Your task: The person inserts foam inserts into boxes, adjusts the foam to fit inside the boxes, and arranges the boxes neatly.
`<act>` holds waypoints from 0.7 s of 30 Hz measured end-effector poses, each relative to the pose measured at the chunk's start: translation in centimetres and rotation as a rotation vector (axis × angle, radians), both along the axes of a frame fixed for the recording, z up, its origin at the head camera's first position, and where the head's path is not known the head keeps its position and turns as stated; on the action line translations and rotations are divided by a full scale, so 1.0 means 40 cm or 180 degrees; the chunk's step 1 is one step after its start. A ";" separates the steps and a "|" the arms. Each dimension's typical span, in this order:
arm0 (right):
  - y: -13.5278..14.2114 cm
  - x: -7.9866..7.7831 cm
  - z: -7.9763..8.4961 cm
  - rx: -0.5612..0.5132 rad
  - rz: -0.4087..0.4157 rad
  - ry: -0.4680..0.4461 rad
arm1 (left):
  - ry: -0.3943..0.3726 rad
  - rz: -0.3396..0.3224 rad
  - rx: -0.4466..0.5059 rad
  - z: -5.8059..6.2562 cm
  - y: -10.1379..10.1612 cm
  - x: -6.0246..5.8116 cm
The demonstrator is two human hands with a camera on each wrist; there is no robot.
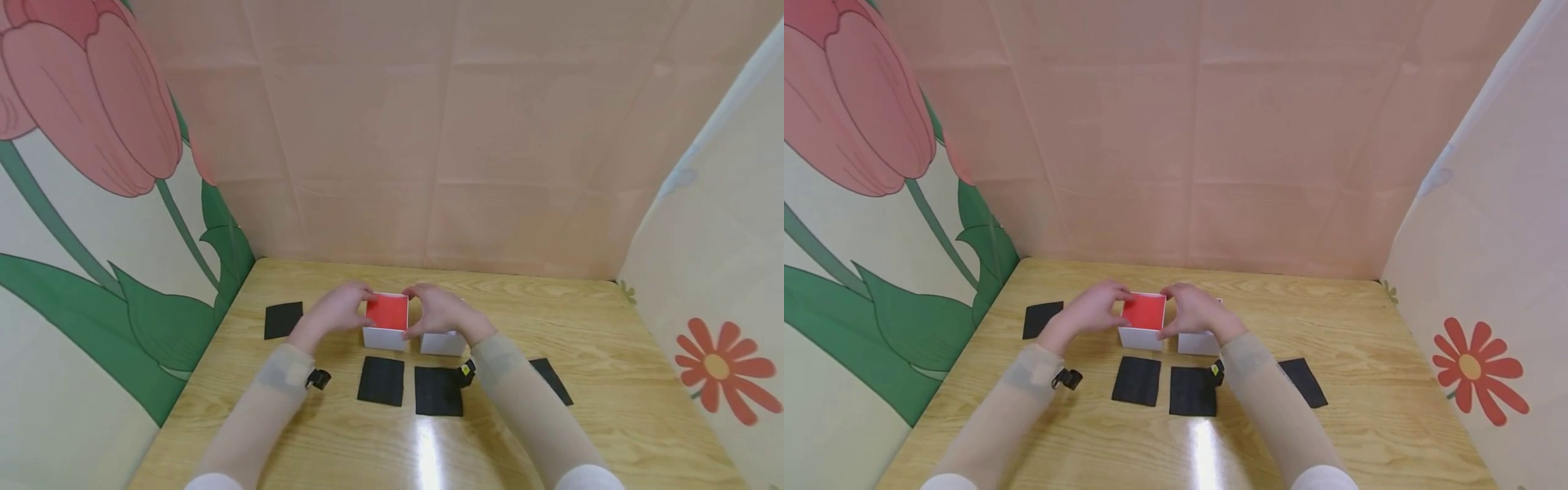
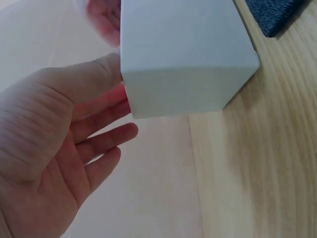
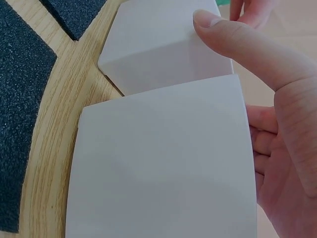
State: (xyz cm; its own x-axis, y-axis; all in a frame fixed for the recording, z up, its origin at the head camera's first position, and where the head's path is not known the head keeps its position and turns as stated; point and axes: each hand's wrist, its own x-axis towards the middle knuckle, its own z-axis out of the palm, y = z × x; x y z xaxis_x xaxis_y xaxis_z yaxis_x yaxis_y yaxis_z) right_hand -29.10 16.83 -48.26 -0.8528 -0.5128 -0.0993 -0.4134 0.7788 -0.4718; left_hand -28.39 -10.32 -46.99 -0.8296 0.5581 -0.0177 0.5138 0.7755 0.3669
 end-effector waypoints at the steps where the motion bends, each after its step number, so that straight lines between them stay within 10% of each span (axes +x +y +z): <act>1: 0.000 0.000 0.000 0.0001 0.0002 0.0005 | 0.0003 0.0010 -0.0009 0.002 0.003 -0.001; 21: 0.000 0.000 0.000 0.0064 -0.0006 0.0016 | 0.0133 -0.0021 -0.0339 0.005 0.039 -0.008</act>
State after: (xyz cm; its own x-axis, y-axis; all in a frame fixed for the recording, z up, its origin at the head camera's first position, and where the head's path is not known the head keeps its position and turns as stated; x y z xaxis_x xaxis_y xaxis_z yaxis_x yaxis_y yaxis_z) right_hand -29.08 16.84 -48.27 -0.8542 -0.5091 -0.1053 -0.4142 0.7889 -0.4539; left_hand -28.72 -8.76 -46.80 -0.8272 0.5602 -0.0426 0.5321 0.8055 0.2607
